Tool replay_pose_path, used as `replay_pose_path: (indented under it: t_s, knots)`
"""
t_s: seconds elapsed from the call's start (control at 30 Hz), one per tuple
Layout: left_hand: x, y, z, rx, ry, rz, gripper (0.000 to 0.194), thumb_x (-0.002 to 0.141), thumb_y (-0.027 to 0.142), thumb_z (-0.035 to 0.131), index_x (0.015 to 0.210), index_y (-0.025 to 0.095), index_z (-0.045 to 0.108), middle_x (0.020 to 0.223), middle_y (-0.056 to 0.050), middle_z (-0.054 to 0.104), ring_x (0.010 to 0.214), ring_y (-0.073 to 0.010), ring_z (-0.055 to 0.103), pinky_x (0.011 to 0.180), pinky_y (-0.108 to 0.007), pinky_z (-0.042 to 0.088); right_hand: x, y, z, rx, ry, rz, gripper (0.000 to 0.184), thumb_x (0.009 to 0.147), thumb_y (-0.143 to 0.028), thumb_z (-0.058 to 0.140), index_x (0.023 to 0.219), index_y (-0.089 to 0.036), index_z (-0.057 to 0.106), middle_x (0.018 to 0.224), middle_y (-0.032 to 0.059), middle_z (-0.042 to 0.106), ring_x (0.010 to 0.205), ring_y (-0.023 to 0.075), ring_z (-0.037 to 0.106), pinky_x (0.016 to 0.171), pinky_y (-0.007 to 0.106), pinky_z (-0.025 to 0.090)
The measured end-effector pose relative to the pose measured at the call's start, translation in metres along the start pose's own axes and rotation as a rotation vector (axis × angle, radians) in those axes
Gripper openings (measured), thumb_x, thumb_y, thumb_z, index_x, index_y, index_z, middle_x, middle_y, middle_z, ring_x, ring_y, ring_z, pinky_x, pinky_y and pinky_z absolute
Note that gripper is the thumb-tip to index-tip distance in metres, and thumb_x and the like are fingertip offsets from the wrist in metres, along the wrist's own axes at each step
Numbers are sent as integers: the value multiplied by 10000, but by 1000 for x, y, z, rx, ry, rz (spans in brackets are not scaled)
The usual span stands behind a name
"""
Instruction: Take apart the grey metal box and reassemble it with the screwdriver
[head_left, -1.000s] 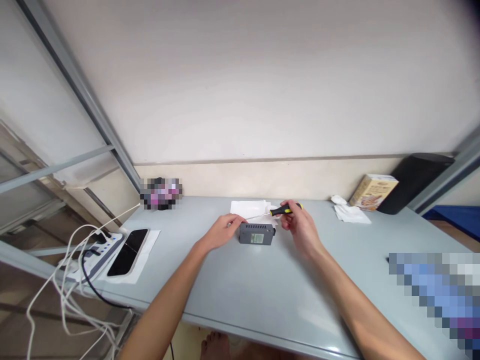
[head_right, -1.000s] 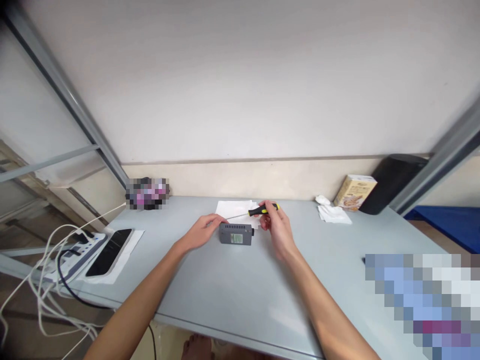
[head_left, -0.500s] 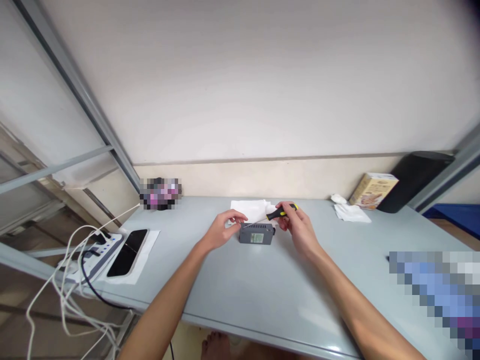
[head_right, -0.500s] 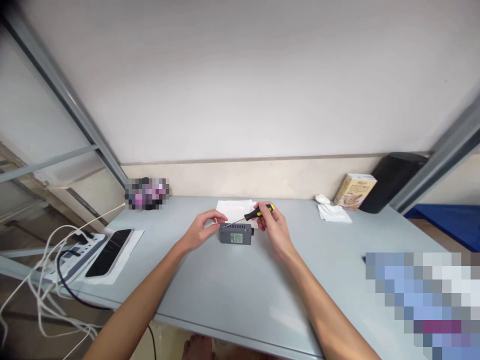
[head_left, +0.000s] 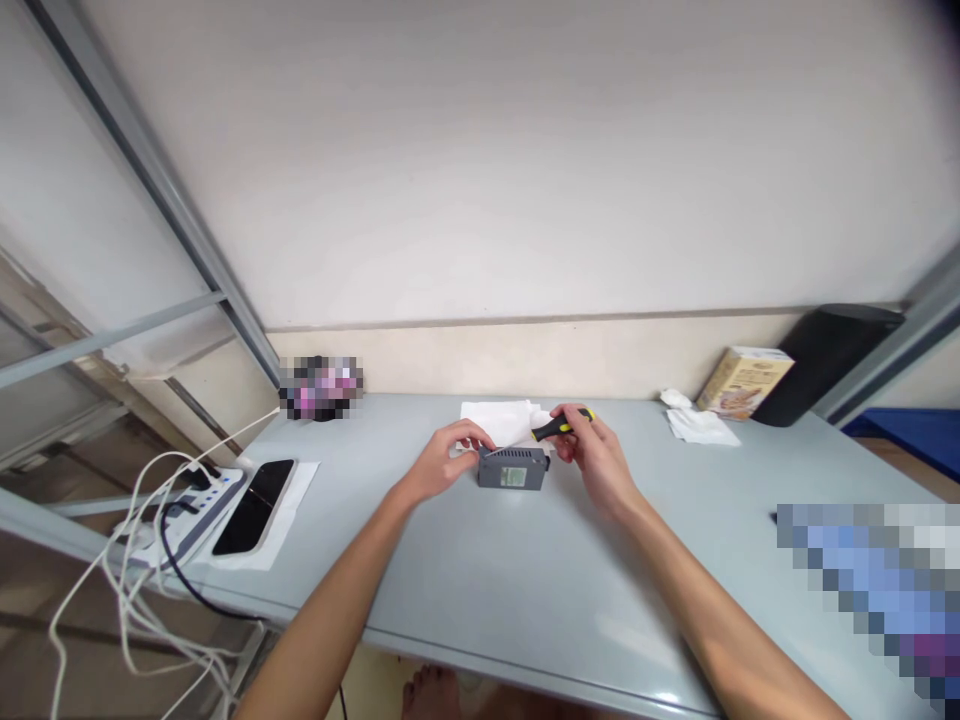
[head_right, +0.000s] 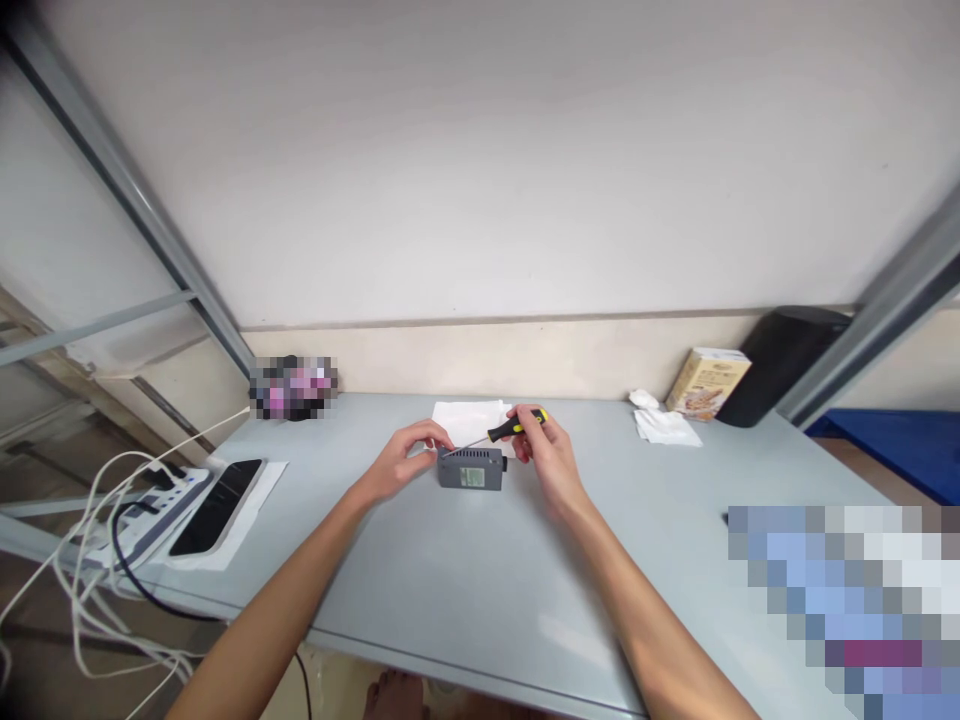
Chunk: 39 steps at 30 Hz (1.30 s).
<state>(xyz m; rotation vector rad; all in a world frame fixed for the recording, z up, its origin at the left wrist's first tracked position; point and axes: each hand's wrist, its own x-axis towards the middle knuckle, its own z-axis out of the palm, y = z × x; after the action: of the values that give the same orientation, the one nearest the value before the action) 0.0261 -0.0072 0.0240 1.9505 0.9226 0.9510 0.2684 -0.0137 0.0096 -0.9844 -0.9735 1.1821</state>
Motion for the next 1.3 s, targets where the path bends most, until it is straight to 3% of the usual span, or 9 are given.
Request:
replay_pose_path:
  t_s: [0.37,0.83,1.3]
  knots:
    - [2,-4,0,-36,-68,-43,285,767,134,544,979,165,733,1050,-81,720,950,-211,622,868,-319,472,2,4,-3,4,16,2,442,803,-647,776,866,-218,688,638,-20,574,553,109,431,516,254,334]
    - [1,-3,-1,-34,-58,-73,283,779,141,549,987,173,738,1075,-82,727,941,-208,625,846,-310,480,1,1,-1,-21,38,-12,482,754,-690,784,844,-228,681,620,-18,569,527,126,445,503,280,337]
    - [2,-6,-1,-28,-63,-64,276,776,144,565,989,169,739,1080,-88,738,960,-220,631,865,-324,488,2,2,-2,-8,12,-14,476,789,-683,769,869,-220,691,651,-10,608,540,116,451,511,271,348]
